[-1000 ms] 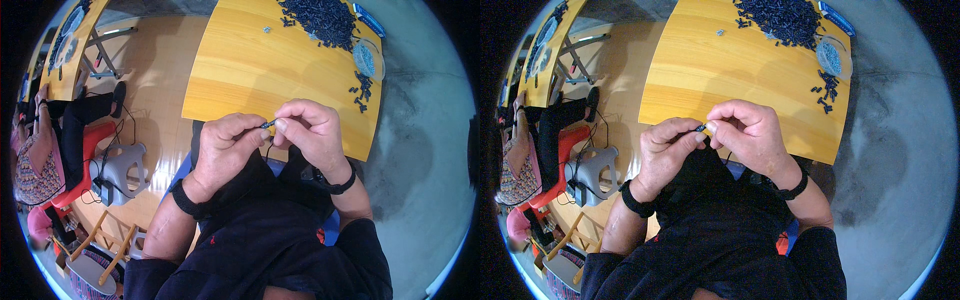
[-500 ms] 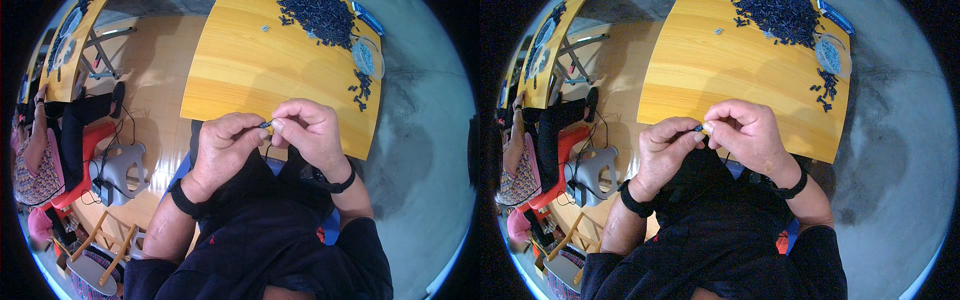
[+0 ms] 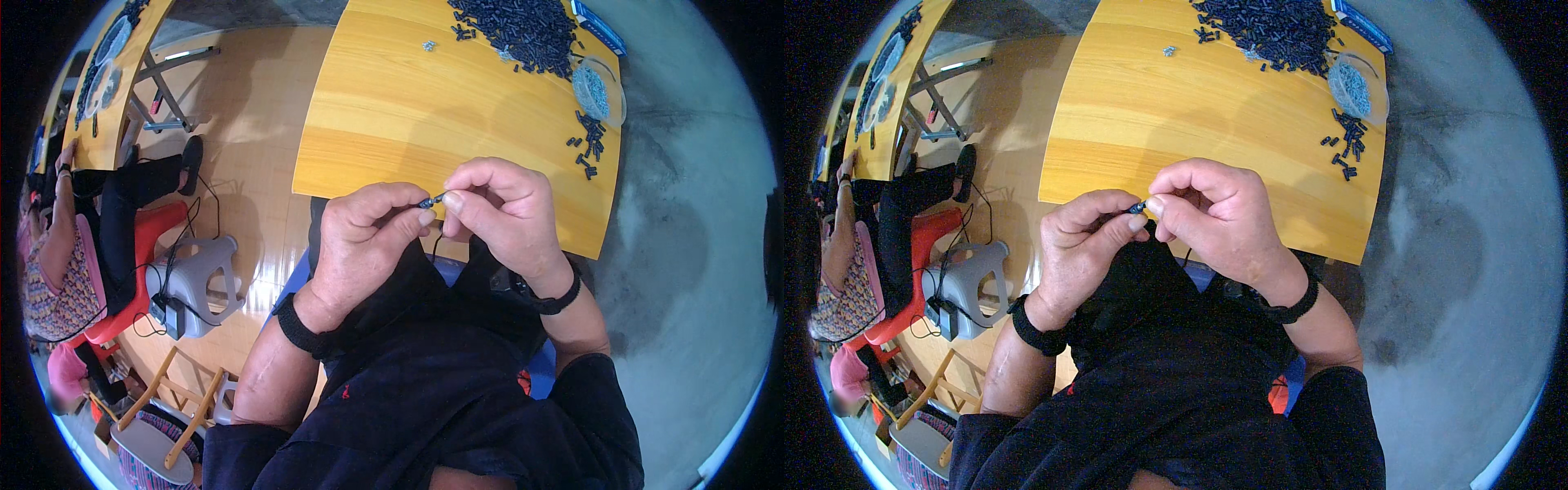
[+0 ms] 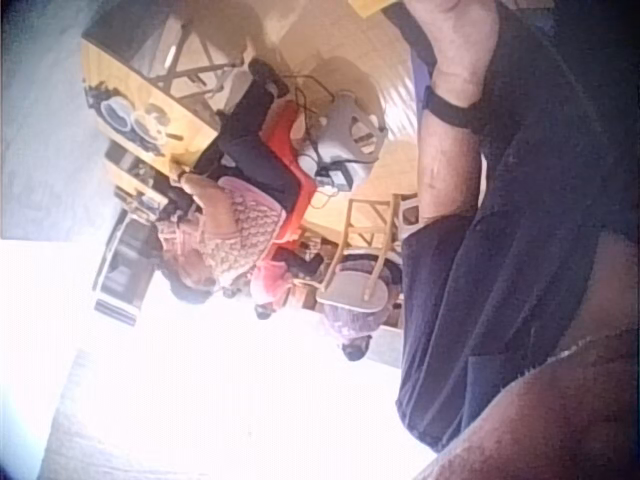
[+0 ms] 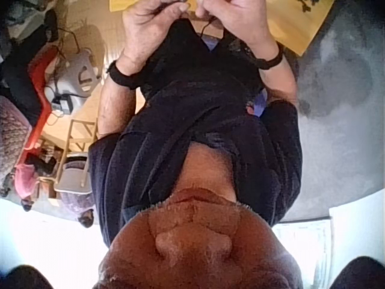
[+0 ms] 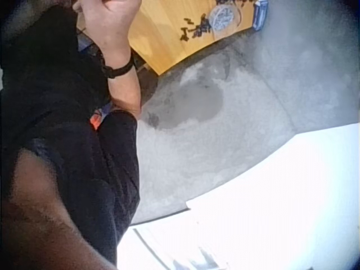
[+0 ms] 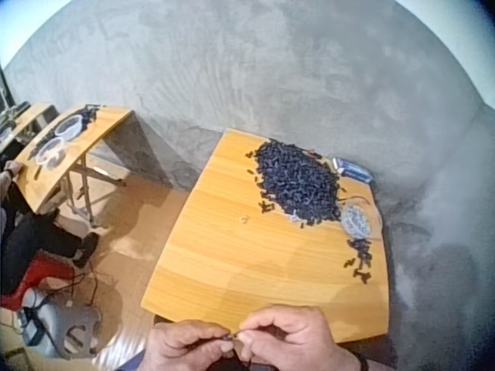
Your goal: Joining small blue plastic connectors together.
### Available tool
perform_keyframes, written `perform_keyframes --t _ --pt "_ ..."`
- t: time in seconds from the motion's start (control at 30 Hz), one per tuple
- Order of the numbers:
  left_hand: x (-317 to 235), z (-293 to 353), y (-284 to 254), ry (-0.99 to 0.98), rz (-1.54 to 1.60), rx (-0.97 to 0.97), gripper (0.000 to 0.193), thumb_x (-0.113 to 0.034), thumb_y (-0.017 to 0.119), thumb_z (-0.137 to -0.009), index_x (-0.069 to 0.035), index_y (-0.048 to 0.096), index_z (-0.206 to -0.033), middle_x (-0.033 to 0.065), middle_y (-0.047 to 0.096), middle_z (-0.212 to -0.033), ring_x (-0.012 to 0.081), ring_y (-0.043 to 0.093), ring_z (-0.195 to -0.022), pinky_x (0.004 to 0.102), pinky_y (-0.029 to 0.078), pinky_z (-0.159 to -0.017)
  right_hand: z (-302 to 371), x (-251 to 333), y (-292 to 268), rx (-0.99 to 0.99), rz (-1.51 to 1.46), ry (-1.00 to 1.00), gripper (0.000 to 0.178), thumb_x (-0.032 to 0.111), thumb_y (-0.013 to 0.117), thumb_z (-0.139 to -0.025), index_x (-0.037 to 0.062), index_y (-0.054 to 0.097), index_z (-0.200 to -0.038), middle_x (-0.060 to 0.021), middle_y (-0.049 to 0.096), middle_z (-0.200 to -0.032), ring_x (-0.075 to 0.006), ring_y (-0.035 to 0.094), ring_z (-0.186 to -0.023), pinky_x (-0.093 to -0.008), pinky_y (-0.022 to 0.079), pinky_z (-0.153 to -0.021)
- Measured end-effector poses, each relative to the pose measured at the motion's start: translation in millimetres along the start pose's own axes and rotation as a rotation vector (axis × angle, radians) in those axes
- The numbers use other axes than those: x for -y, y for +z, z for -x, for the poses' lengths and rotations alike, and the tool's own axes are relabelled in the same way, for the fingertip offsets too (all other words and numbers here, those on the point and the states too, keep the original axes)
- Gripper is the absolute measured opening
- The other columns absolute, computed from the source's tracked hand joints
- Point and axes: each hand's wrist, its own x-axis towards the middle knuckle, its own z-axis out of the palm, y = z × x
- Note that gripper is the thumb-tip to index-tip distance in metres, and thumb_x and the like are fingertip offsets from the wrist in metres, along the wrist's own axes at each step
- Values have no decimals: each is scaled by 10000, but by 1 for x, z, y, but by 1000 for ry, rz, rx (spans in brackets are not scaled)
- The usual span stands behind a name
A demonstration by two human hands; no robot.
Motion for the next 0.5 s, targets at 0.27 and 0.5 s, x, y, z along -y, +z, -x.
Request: perform_keyframes --t 0.27,0.5 --pt "0 0 0 29 -28 8 93 31 677 -828 18 671 -920 67 678 -782 98 634 -727 229 507 -646 0 1 2 -10 25 10 65 6 614 -867 -33 626 -918 -34 646 -795 -78 635 -658 -204 514 -585" --pt "0 0 -5 -9 -84 70 165 55 627 -862 50 640 -1027 106 672 -911 144 657 -801 252 556 -722 -1 2 2 2 15 22 62 4 614 -865 -32 630 -913 -35 645 -791 -78 634 -653 -200 508 -575"
